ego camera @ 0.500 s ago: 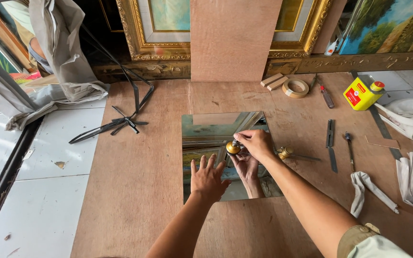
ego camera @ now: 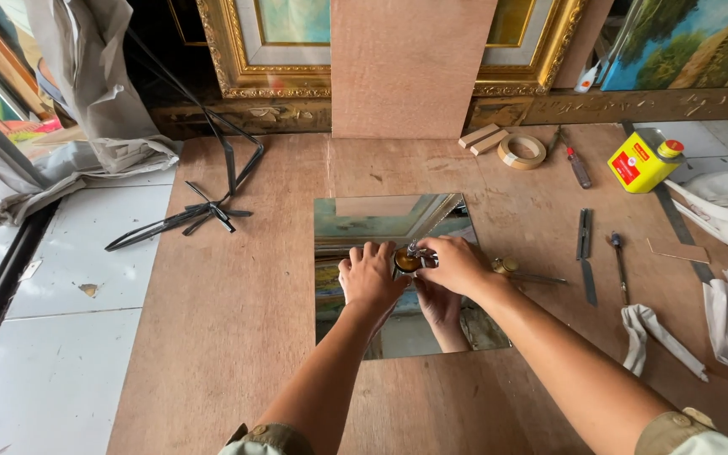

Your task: The person uses a glass cutter to score a small square mirror placed on a work surface. They repeatedly score the same line, adjust the cutter, and apply pressure to snap the mirror along the scored line. The person then picks up a plastic bottle and opens it.

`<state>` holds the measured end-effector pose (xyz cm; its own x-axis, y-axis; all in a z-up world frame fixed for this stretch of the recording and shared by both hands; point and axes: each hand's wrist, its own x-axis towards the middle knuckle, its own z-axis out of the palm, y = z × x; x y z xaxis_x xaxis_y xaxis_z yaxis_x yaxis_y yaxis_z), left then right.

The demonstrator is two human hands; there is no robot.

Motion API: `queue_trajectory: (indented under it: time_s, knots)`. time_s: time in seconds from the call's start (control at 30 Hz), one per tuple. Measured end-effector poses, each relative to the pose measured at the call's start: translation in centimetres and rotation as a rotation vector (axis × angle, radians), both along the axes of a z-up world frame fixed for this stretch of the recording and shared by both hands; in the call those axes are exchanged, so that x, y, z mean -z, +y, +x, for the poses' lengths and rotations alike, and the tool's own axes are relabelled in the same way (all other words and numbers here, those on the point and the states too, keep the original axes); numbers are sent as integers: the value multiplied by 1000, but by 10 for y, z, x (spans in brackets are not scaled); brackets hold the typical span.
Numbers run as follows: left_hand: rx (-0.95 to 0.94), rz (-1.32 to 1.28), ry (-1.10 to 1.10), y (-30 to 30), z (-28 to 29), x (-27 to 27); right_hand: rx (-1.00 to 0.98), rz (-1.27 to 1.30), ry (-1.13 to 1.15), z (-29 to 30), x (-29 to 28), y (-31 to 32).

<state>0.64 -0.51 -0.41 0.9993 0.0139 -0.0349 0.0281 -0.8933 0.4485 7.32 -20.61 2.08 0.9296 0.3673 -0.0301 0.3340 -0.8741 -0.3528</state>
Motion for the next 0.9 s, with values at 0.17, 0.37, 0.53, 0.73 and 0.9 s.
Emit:
queue_trajectory:
  time_s: [0.17, 0.37, 0.53, 0.73, 0.9]
  knots:
    - [11, -98, 66, 5, 0, -16, -72, -3, -112, 32, 48, -7]
    - [-11, -141, 48, 1, 6, -4, -151, -7, -110, 41, 66, -13]
    - [-12, -120, 29, 3, 7, 6, -183, -1, -112, 32, 53, -4]
    - [-17, -266, -12, 11, 14, 25, -191, -54, -84, 30, 46, 6]
    - [-63, -260, 9, 9, 17, 27, -147, -100, 2, 23, 27, 11]
